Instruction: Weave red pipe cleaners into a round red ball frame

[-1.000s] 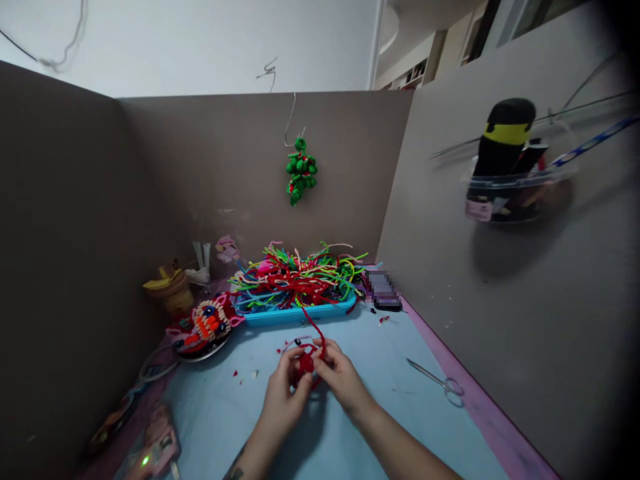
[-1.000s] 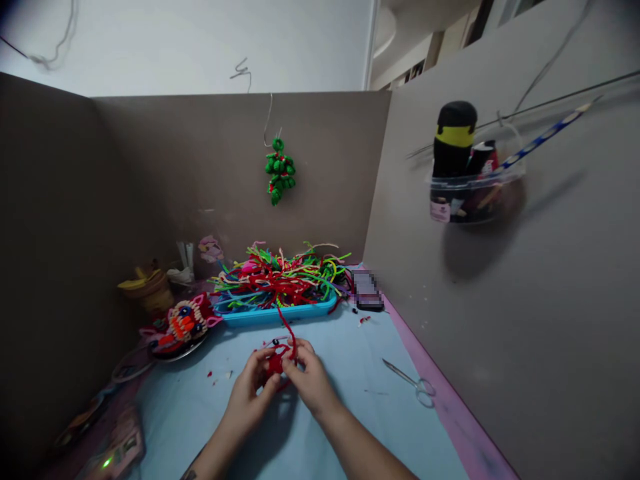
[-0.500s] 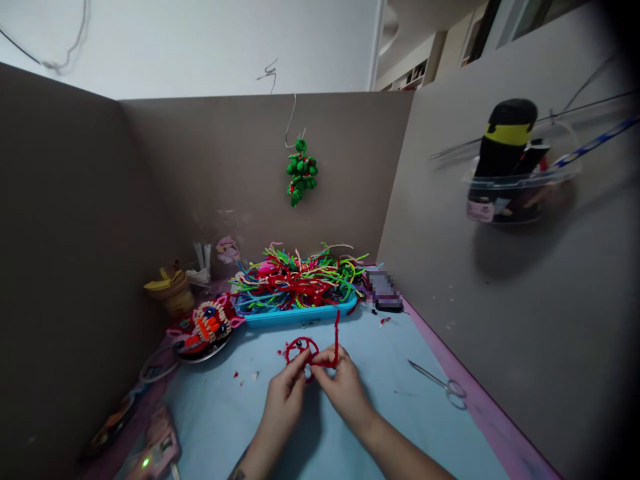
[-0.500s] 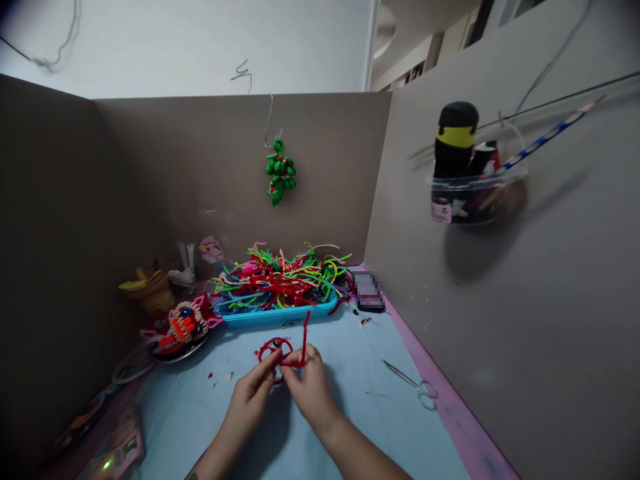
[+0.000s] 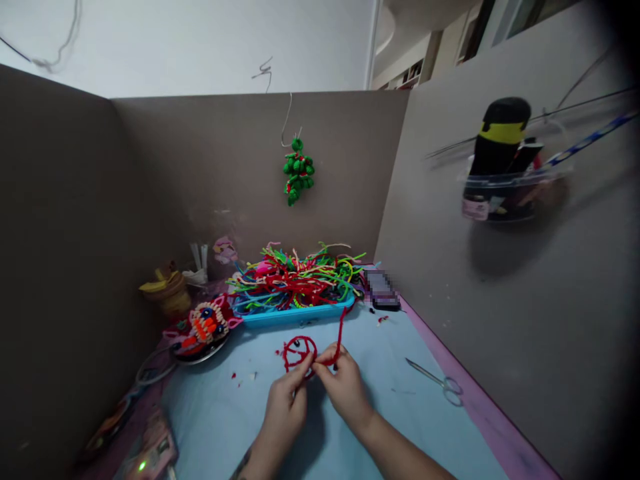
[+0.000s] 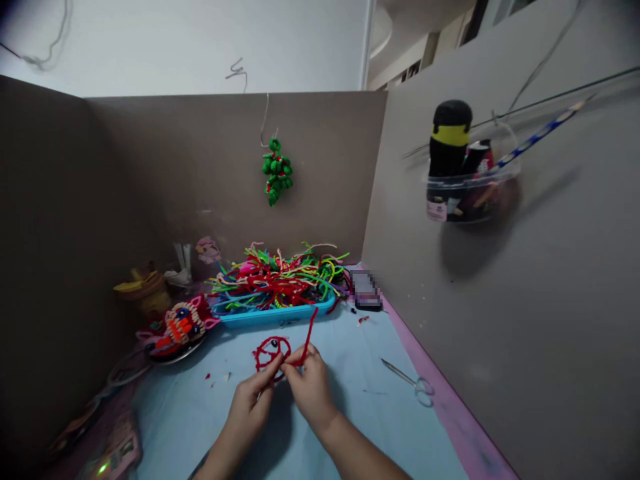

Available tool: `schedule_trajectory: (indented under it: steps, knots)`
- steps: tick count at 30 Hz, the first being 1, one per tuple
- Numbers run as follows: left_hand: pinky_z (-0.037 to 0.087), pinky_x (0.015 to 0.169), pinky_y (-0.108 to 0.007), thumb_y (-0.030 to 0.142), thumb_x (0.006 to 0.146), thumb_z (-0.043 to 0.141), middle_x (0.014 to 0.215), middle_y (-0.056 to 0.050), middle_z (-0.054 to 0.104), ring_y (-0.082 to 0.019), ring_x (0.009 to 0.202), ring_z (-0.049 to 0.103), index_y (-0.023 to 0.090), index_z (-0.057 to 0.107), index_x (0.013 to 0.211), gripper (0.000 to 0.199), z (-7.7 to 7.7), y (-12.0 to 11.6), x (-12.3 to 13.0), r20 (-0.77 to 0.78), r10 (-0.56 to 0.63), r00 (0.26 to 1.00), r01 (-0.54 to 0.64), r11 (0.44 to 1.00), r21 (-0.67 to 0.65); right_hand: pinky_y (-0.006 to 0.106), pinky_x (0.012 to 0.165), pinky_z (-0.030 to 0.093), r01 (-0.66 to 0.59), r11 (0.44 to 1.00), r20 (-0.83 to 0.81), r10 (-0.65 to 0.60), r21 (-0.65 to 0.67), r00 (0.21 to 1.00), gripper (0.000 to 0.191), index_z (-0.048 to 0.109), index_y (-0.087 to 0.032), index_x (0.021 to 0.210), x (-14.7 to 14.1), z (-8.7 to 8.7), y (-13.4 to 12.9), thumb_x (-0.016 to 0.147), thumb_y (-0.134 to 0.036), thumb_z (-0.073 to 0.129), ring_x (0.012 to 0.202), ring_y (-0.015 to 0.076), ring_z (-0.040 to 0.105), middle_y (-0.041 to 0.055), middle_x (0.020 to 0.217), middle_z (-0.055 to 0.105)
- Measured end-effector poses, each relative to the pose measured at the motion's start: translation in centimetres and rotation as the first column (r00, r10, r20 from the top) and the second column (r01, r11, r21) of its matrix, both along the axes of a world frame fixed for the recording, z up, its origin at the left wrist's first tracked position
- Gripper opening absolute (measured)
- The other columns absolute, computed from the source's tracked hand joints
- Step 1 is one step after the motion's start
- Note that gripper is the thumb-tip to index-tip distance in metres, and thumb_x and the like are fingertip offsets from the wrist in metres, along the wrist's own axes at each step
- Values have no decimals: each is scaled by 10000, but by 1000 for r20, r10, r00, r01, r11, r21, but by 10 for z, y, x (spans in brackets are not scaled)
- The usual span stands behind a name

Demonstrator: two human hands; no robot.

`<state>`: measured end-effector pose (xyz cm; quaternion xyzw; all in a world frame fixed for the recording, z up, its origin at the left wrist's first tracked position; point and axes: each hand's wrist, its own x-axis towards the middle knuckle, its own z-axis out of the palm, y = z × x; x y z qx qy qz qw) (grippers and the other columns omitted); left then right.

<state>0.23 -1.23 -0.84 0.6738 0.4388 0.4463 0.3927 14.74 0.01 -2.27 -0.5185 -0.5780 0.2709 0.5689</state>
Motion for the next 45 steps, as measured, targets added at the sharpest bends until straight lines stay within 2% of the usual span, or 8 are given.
schedule_trajectory:
  steps: [9, 17, 23, 28, 31, 34, 39, 45]
  knots:
    - [510, 950, -414, 197, 734, 535, 1095, -92, 750, -262, 1041, 685, 177, 744, 1058, 386, 3, 7, -7, 145, 72, 987, -53, 990, -128, 256, 651, 400, -255, 959, -292, 210, -127, 933, 110, 594, -188, 714, 9, 3, 9, 735, -283, 644, 687, 150, 492, -12, 745, 519]
    - [522, 856, -364, 283, 740, 646, 1039, -126, 739, -255, 966, 682, 154, 674, 1074, 360, -1, 9, -6, 293, 50, 955, 11, 979, -204, 265, 666, 404, -281, 944, -282, 226, -174, 932, 109, 587, -189, 738, 11, -2, 13, 722, -275, 652, 719, 163, 498, -11, 752, 522]
    - [499, 667, -265, 329, 758, 693, 764, -15, 669, -166, 713, 645, 185, 506, 1222, 520, 2, 7, 1, 354, 54, 934, 29, 974, -223, 292, 750, 424, -292, 932, -187, 254, -214, 949, 120, 630, -186, 707, 12, 0, 13, 725, -300, 662, 789, 186, 542, 4, 798, 536]
    - [510, 696, -279, 236, 763, 656, 829, -28, 691, -174, 759, 658, 189, 477, 1239, 512, -1, 7, 2, 253, 55, 966, -9, 984, -180, 367, 926, 396, -245, 943, -198, 202, -224, 959, 194, 655, -183, 669, 9, 2, 10, 700, -371, 689, 990, 251, 551, 66, 986, 565]
    - [529, 727, -307, 233, 776, 631, 957, -80, 723, -200, 824, 682, 179, 525, 1209, 449, -3, 7, 1, 163, 78, 984, -57, 990, -130, 384, 911, 414, -289, 924, -281, 216, -250, 935, 263, 646, -178, 664, 8, 1, 9, 693, -435, 698, 986, 261, 561, 95, 1078, 559]
    - [545, 787, -341, 243, 792, 611, 1057, -121, 724, -231, 911, 694, 163, 614, 1116, 334, -4, 7, -1, 86, 110, 990, -104, 992, -76, 365, 863, 441, -322, 911, -358, 219, -260, 908, 297, 635, -182, 687, 7, 2, 8, 698, -472, 702, 986, 261, 567, 95, 1084, 563]
    - [571, 803, -355, 266, 827, 580, 1050, -124, 747, -240, 912, 717, 157, 672, 1074, 286, -3, 9, -3, 5, 106, 994, -106, 994, -27, 381, 964, 382, -322, 907, -398, 199, -271, 895, 306, 638, -186, 688, 6, 4, 6, 697, -481, 718, 1084, 280, 532, 84, 1059, 593]
    - [569, 856, -361, 243, 858, 552, 1062, -88, 758, -229, 944, 717, 218, 711, 1086, 279, -6, 8, -7, -179, 169, 969, -132, 970, 203, 367, 895, 428, -395, 884, -520, 221, -252, 825, 339, 640, -174, 669, 1, 2, 6, 679, -499, 737, 958, 244, 564, 74, 996, 622]
